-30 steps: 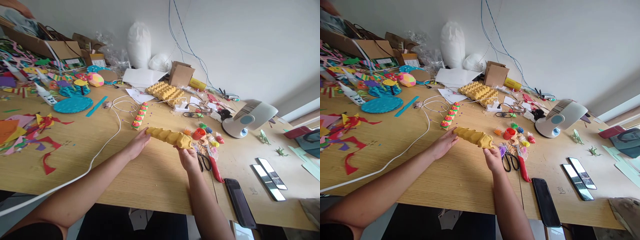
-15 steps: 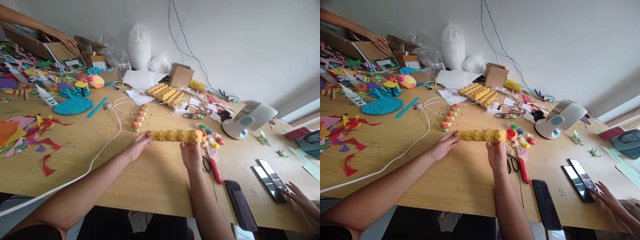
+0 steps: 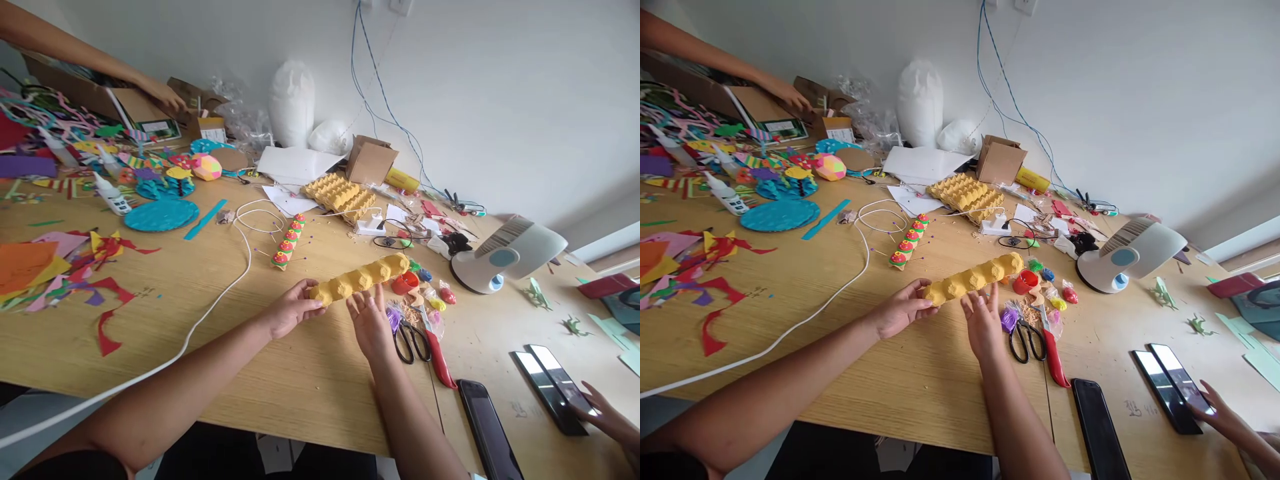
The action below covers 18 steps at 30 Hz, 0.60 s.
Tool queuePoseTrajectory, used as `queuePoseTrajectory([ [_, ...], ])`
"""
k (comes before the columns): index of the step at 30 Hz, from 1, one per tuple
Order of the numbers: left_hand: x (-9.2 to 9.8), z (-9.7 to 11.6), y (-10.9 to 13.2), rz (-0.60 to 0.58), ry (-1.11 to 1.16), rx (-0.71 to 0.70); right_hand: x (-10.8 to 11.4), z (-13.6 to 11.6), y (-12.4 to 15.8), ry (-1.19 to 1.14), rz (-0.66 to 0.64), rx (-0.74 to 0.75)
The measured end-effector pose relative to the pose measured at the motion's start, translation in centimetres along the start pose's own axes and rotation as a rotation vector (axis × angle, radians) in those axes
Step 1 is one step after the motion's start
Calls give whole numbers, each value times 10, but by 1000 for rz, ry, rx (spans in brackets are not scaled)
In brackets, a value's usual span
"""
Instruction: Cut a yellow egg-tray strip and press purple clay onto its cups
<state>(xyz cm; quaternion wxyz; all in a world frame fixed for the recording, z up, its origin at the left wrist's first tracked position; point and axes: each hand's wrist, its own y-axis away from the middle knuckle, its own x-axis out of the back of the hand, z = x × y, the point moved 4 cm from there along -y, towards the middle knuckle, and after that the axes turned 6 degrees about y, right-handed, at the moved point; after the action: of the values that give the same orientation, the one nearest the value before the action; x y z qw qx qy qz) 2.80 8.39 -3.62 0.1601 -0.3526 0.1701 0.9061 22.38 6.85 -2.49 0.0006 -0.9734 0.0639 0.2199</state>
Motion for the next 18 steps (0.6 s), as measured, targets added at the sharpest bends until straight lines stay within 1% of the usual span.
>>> queuePoseTrajectory([
  [2, -2, -3, 0, -17, -115, -51, -11, 8, 5, 29, -101, -58],
  [4, -6, -4, 1, -78, -297, -115, -18, 11, 8, 54, -140, -63],
  [7, -9, -3, 4, -170, -605, -194, -17, 8, 5, 93, -83, -46],
  [9, -8, -1, 4, -174, -810, -262, -11, 2, 0, 112, -27, -42],
  [11, -6, 1, 4, -181, -977, -306, -2, -9, -6, 132, 44, -28],
  [14, -3, -1, 1, -242, -1117, -275, 6, -33, -20, 198, 109, -3],
  [16, -2, -3, -1, -268, -1177, -246, 5, -53, -38, 235, 91, 4],
  [18, -2, -5, -2, -276, -1225, -238, -1, -73, -69, 272, 62, 5],
])
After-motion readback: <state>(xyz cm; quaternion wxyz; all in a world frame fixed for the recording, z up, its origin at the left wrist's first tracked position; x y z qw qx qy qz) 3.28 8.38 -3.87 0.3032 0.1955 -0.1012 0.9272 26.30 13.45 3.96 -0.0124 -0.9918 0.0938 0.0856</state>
